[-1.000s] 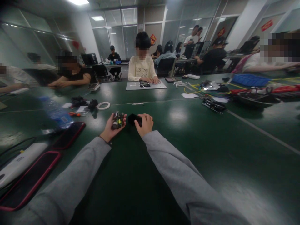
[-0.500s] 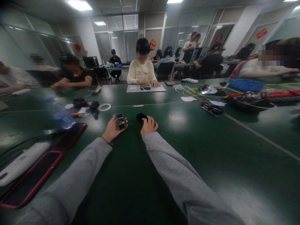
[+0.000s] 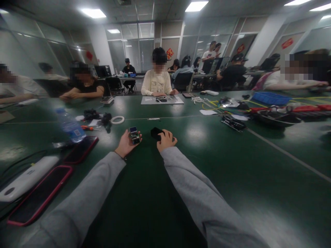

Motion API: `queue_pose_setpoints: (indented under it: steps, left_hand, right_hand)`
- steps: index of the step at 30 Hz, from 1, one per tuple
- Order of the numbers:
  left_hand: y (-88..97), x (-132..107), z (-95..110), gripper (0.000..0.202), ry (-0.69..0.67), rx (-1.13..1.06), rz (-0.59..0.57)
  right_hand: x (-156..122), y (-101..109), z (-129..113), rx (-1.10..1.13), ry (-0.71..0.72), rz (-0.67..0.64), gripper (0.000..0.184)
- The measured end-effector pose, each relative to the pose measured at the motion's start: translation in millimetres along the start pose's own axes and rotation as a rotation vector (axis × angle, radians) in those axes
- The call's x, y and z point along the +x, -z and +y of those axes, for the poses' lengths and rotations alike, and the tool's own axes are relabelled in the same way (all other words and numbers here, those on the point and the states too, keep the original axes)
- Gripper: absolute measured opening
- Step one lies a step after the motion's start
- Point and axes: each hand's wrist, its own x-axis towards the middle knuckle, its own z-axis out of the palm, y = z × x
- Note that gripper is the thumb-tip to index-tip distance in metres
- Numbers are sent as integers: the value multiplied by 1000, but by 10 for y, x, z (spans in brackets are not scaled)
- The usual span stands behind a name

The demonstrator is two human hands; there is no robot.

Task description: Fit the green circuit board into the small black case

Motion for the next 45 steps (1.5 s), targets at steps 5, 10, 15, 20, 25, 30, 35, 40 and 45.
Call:
queue_pose_setpoints:
  steps: [5, 10, 15, 20, 25, 30, 35, 40, 45]
  left_hand:
    - [22, -2, 19, 35, -2, -46, 14]
    - [6, -16, 17, 30, -26, -18, 77]
    - [-4, -36, 21, 32, -19, 48, 63]
    - [29, -8, 17, 36, -23, 88, 31]
    - [69, 46, -4, 38, -40, 87, 0]
    - [96, 69, -7, 45, -74, 130, 7]
    - [30, 14, -64, 44, -99, 154, 15]
    - [-183, -94, -126, 42, -174, 152, 121]
    - [-448, -217, -72, 43, -345, 267, 46]
  right_hand:
    - [15, 0, 58, -25, -1, 42, 48]
    - [18, 5, 115, -61, -8, 66, 48]
    - [25, 18, 165, -57, -52, 93, 45]
    - [28, 63, 144, -88, -31, 168, 41]
    - [-51, 152, -63, -117, 166, 234, 40]
    - [-219, 203, -370, -32, 380, 237, 38]
    - [-337, 163, -570, 32, 515, 191, 36]
    - [-323, 93, -581, 55, 605, 132, 53]
    - [-227, 35, -558, 143, 568, 145, 67]
